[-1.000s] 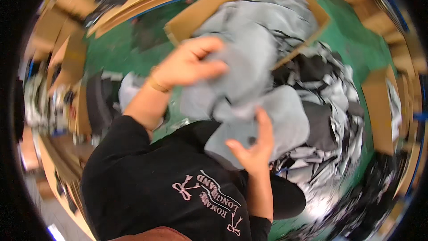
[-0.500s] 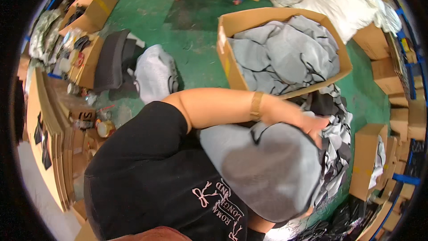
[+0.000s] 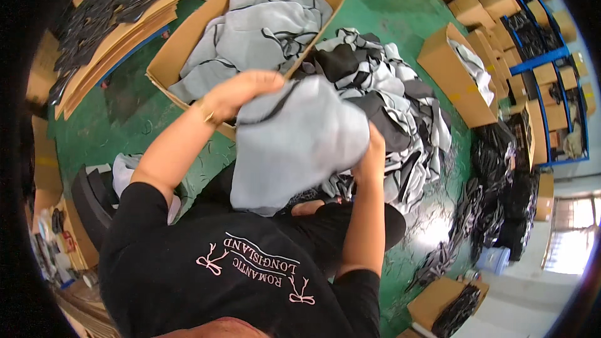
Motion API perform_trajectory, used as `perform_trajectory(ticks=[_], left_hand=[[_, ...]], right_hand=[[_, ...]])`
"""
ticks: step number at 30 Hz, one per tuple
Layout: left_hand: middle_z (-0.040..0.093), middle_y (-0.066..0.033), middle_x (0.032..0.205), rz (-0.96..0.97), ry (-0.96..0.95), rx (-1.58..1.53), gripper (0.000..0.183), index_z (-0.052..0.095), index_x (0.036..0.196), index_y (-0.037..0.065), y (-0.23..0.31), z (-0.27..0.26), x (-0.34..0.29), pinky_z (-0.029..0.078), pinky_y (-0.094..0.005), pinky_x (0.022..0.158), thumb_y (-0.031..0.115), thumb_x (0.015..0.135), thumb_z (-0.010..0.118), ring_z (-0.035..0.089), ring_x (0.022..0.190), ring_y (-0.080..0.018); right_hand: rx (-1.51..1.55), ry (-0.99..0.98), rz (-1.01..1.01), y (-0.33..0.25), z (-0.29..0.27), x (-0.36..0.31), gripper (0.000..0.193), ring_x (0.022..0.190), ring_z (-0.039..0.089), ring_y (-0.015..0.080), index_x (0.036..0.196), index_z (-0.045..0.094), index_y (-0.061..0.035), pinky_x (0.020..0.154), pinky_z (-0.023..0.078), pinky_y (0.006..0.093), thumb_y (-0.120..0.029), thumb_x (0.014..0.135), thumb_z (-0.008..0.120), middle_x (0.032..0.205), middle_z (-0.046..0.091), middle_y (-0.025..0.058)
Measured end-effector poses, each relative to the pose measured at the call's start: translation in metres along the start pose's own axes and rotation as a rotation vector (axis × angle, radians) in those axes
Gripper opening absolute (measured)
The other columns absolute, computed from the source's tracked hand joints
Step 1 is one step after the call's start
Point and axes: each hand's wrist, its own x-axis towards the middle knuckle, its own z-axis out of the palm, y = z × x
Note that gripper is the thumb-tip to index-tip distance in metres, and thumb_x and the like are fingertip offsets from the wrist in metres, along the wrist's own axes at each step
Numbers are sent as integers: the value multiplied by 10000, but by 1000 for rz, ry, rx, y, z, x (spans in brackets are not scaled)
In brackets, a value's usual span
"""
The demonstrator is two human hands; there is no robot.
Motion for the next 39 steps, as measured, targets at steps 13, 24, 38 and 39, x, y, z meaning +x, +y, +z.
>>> perform_trajectory(ticks=[13,24,38,39], left_hand=[[638,-110,918,244,317,589,256,591,983,16,-93,-9,42,452,-327,799,235,961,460,597,861,-224],[642,-154,944,200,71,973,204,559,1043,47,-63,-26,60,486,-411,724,200,921,500,612,866,-354],[653,-110,992,-4,302,1997,173,626,912,111,-46,-193,195,358,-500,929,75,786,512,620,958,-284],[662,-113,922,111,384,1938,130,611,861,91,-34,-191,173,405,-473,872,66,771,520,640,886,-307]], right_hand=[[-220,262,-108,128,-37,1,273,953,586,202,1100,560,-17,845,447,310,-141,948,371,1044,627,106],[-1350,-187,-736,42,63,-16,400,1245,448,283,1195,588,-150,1072,178,568,-251,808,579,1264,541,103],[-1285,-260,-729,63,70,-30,445,1243,456,221,1166,637,-207,1101,98,537,-379,755,621,1304,536,40],[-1262,-265,-734,61,71,-31,459,1240,459,221,1165,637,-200,1099,105,537,-367,737,640,1302,538,43]])
